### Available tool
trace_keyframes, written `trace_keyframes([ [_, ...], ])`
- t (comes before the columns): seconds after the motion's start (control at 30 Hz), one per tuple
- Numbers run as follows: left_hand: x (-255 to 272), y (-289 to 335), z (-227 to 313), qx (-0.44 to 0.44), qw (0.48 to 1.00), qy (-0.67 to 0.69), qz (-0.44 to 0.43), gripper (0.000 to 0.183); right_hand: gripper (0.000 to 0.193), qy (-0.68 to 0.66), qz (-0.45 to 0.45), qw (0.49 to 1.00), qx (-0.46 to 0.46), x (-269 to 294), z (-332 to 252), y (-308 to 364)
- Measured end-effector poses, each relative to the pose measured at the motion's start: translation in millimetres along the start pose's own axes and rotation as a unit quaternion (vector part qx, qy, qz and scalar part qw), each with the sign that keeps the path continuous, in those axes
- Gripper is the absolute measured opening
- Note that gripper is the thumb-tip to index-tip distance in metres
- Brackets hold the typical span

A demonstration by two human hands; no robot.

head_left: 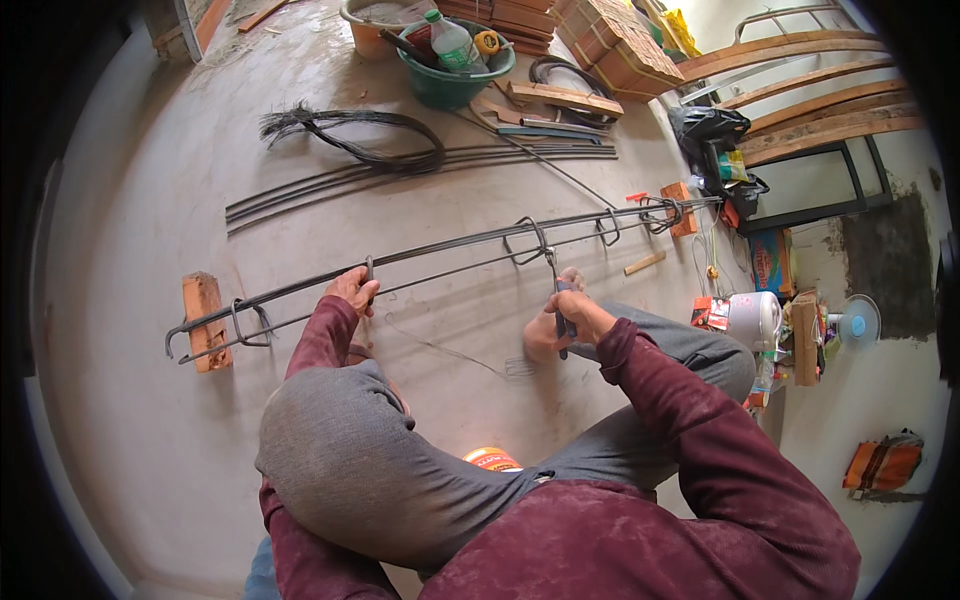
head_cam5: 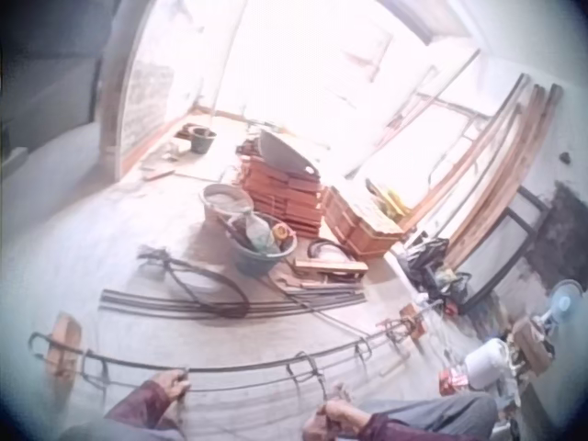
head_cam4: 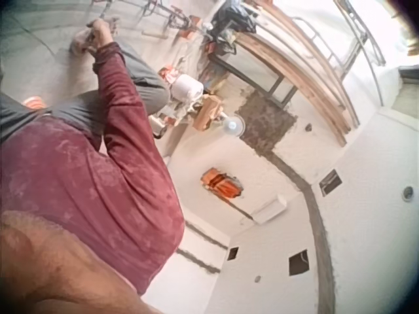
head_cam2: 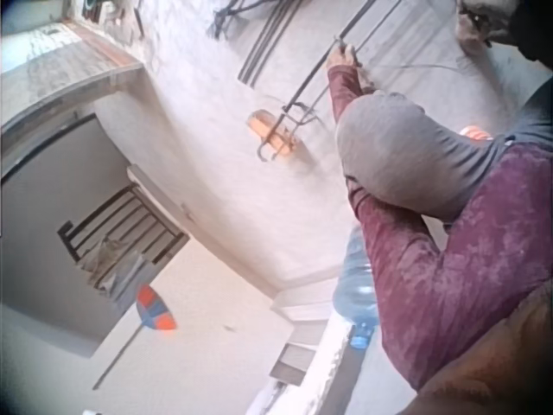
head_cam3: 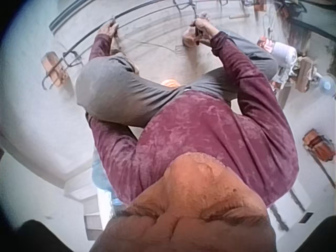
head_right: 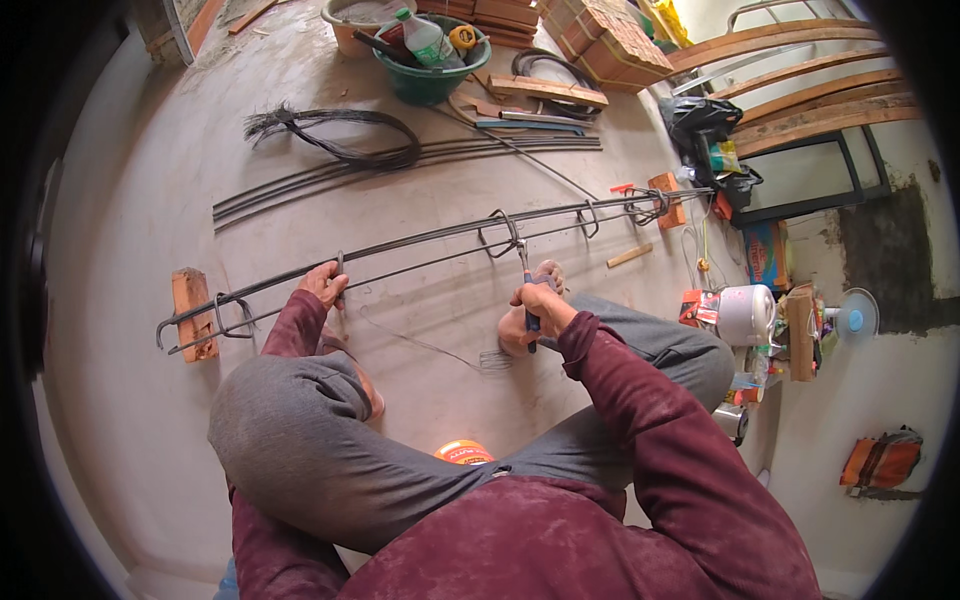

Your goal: The person sits on the floor and assembles a metal frame by tying thin wires around the intersections of metal rods. They use pliers to twist and secure the wires, occasionally adjusting the frame's position on the ground.

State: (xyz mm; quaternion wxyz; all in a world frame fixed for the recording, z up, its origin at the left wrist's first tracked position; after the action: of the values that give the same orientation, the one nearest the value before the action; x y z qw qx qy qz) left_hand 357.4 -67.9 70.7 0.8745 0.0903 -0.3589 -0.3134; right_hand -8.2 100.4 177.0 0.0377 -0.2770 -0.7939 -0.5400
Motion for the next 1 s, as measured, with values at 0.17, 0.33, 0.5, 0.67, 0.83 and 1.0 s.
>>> trace_keyframes([
  [0.17,2,2,-5,0.019,1.000,-0.017,-0.002,0.025,0.062,0.001,0.019,0.999,-0.028,-14,0,-9],
  [0.33,8,9,-4,0.033,0.999,-0.016,-0.009,0.025,0.031,0.043,0.030,0.997,0.064,-14,26,-53],
  [0.5,-5,-5,16,0.004,1.000,-0.005,-0.017,0.024,0.014,0.381,0.139,0.856,0.321,47,47,-141],
  [0.67,6,10,1,0.025,1.000,0.004,0.004,0.023,0.016,0.598,-0.098,0.675,0.421,16,18,-75],
  [0.83,0,4,4,0.018,1.000,0.005,0.005,0.021,0.007,-0.054,-0.073,0.996,0.019,12,17,-20],
  [1.0,-2,6,2,0.021,1.000,-0.013,0.013,0.022,0.012,-0.357,-0.261,0.893,-0.077,1,48,-24],
])
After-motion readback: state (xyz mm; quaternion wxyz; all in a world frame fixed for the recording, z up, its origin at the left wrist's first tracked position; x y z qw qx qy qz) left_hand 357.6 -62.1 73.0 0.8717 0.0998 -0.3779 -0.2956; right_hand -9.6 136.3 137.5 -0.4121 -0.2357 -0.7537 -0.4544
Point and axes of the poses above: each hand's wrist, its own y-axis away from the middle knuckle, its own x-axis out of the back of the hand, z = x × y, the point moved 3 cm from there along -y, towards the middle knuckle, and after that the axes turned 12 degrees about -y, right-handed, at the moved point
